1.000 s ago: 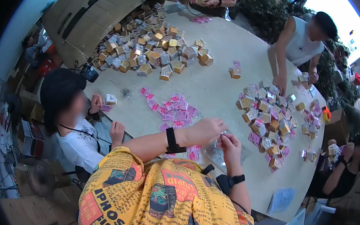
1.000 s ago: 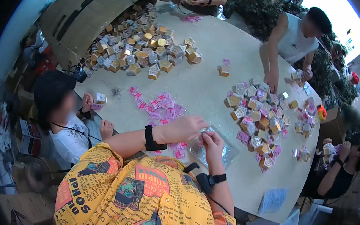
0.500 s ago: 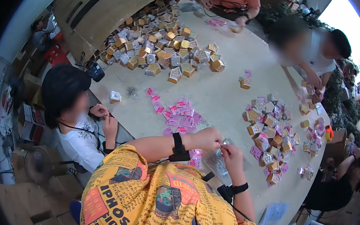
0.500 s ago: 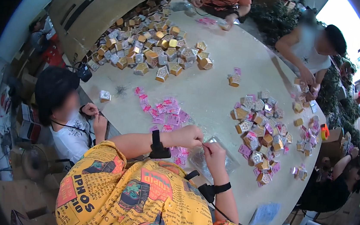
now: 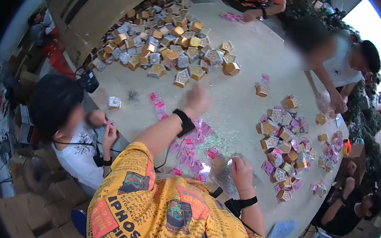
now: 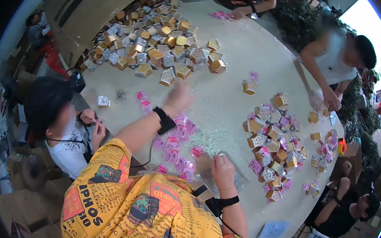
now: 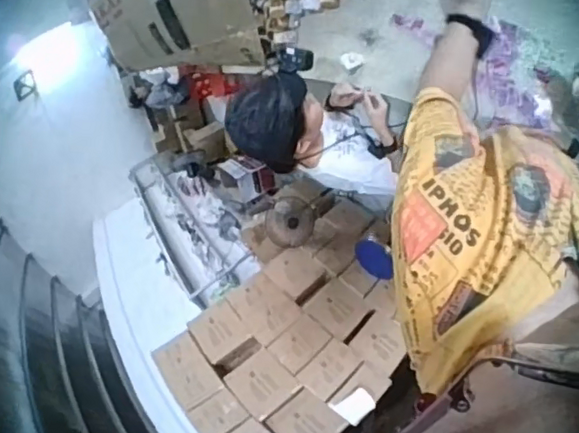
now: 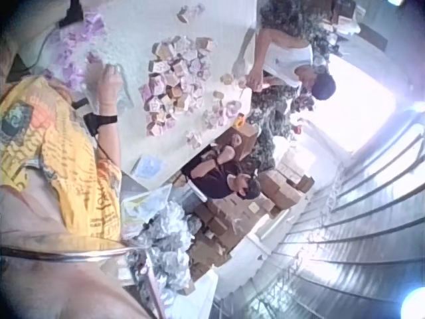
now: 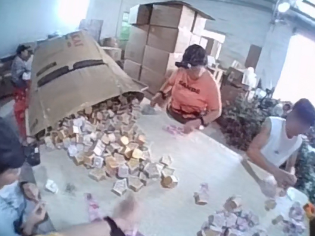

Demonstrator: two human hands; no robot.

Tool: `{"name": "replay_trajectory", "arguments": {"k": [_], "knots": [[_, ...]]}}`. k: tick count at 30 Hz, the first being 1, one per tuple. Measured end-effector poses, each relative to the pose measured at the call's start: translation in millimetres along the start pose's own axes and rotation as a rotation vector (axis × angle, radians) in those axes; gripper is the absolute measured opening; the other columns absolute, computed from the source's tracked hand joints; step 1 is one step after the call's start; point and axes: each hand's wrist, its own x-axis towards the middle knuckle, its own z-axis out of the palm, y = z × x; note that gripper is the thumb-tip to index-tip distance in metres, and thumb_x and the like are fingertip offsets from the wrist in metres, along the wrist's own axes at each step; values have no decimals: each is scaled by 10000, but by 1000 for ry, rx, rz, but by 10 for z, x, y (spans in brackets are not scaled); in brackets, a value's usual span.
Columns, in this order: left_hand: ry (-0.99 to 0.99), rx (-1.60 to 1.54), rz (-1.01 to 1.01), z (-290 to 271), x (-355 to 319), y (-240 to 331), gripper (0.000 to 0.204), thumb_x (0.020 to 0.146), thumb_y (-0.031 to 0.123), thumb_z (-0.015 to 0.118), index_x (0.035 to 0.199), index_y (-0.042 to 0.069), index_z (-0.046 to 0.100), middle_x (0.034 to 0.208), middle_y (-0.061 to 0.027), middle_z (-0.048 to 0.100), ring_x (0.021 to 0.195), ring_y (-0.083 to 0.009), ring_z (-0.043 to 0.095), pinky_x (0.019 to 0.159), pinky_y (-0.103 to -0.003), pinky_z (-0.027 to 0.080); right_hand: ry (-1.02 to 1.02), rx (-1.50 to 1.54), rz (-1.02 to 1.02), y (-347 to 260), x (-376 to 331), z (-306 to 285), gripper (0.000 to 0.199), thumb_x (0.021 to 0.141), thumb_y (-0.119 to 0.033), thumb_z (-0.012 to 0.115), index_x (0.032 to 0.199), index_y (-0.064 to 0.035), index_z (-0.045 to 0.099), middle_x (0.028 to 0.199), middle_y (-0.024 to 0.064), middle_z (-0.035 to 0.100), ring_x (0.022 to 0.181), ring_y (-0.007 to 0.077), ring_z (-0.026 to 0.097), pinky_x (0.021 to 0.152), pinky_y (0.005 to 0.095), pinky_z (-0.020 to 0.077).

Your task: The person wraps small, gold-colored, cube-shaped items in clear plastic bags. They pick up a cube, place it into a bag, and then seal the bag. The person repeats this process continuously, placing the finished wrapped items on the table.

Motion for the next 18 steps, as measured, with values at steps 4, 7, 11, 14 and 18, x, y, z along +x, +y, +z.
{"name": "replay_trajectory", "arguments": {"k": [4, 7, 11, 14, 18], "knots": [[67, 271, -309, -97, 497, -569, 340, 764, 233, 621, 1034, 51, 521, 1039, -171, 535, 937, -326, 569, 791, -445, 486, -9, 52, 97, 37, -144, -46, 71, 753, -61, 608, 799, -41, 558, 711, 135, 559, 635, 328, 575, 573, 410, 472], [-104, 224, -436, 79, 534, -896, 374, 794, 236, 590, 1102, 59, 473, 1102, -180, 511, 984, -347, 561, 829, -460, 474, -46, 95, 161, 3, -207, -79, 68, 761, -73, 595, 800, -29, 560, 720, 146, 559, 654, 336, 576, 588, 423, 467], [-108, 77, -467, 174, 489, -909, 334, 803, 200, 573, 1081, 39, 485, 1103, -202, 522, 1014, -383, 550, 854, -479, 461, -39, 144, 192, -22, -247, -48, 81, 770, -77, 588, 823, -18, 571, 743, 160, 572, 668, 341, 581, 596, 416, 468], [-83, -127, -569, 135, 388, -933, 385, 789, 161, 594, 1134, 30, 486, 1093, -190, 562, 990, -349, 576, 831, -459, 478, 29, 203, 196, -53, -157, -152, 78, 771, -61, 591, 826, -5, 584, 749, 165, 585, 666, 338, 588, 598, 397, 474], [-390, -1425, -796, -337, 94, -441, 473, 779, 124, 591, 1226, 53, 453, 1142, -127, 568, 1004, -257, 592, 827, -437, 496, 164, 301, 240, -66, -63, -289, 64, 768, -33, 600, 816, 10, 598, 747, 166, 598, 657, 327, 597, 602, 375, 478]]}}
